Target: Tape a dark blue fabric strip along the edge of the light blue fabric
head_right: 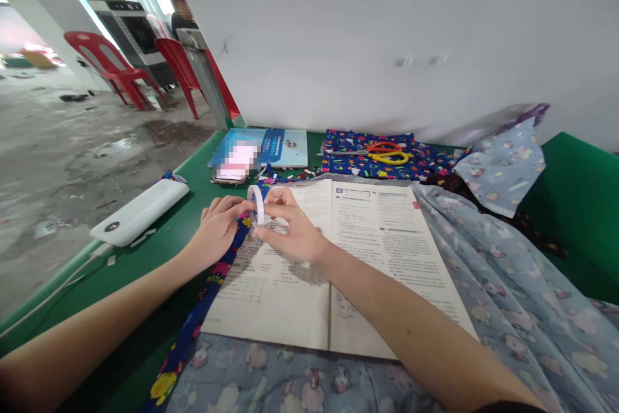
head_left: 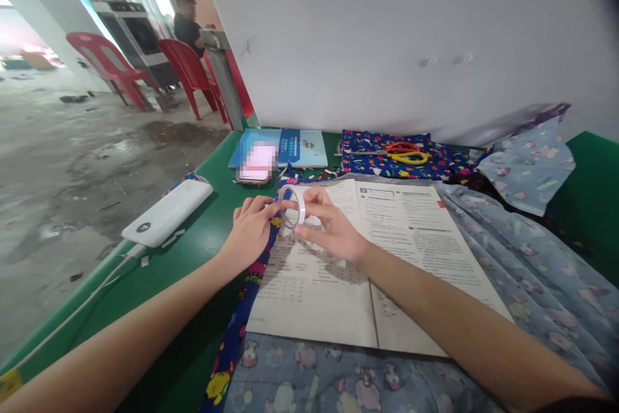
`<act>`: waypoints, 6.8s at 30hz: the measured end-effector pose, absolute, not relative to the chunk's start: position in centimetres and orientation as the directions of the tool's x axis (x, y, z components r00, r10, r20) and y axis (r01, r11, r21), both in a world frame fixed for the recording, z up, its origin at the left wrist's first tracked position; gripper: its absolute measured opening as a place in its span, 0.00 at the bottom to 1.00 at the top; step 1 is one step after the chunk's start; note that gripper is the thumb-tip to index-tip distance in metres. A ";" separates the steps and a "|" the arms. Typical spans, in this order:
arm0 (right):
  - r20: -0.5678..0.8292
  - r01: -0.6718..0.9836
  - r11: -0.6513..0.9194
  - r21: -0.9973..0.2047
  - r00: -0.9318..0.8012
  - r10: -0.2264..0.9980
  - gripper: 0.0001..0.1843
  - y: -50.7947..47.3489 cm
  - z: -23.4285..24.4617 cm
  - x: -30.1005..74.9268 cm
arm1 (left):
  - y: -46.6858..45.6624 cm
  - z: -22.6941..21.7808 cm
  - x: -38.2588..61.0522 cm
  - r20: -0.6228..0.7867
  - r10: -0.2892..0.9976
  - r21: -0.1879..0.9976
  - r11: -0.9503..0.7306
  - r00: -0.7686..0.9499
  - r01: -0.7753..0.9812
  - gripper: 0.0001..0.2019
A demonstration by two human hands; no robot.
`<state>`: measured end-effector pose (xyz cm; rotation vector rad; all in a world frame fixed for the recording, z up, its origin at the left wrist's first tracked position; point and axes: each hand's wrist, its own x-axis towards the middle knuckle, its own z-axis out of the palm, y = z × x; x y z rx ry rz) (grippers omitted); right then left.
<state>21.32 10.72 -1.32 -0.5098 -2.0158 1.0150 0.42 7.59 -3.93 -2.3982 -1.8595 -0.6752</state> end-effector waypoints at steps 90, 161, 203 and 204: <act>0.612 0.309 0.732 -0.607 -0.406 0.679 0.07 10.3 -1.6 21.6 | 7.2 -2.9 0.8 0.672 0.640 0.118 -0.589 0.372 0.800 0.08; 0.703 -0.065 0.756 -0.651 -0.428 0.568 0.02 10.6 -1.6 21.1 | 5.7 -2.0 2.4 0.720 0.601 0.161 -0.632 0.348 0.758 0.03; 0.594 0.041 0.688 -0.725 -0.468 0.654 0.08 10.1 -1.8 21.0 | 5.8 -2.6 2.3 0.712 0.610 0.153 -0.619 0.349 0.771 0.01; 0.602 0.038 0.695 -0.718 -0.467 0.648 0.08 10.1 -1.8 21.0 | 5.8 -2.6 2.3 0.715 0.606 0.154 -0.622 0.348 0.767 0.01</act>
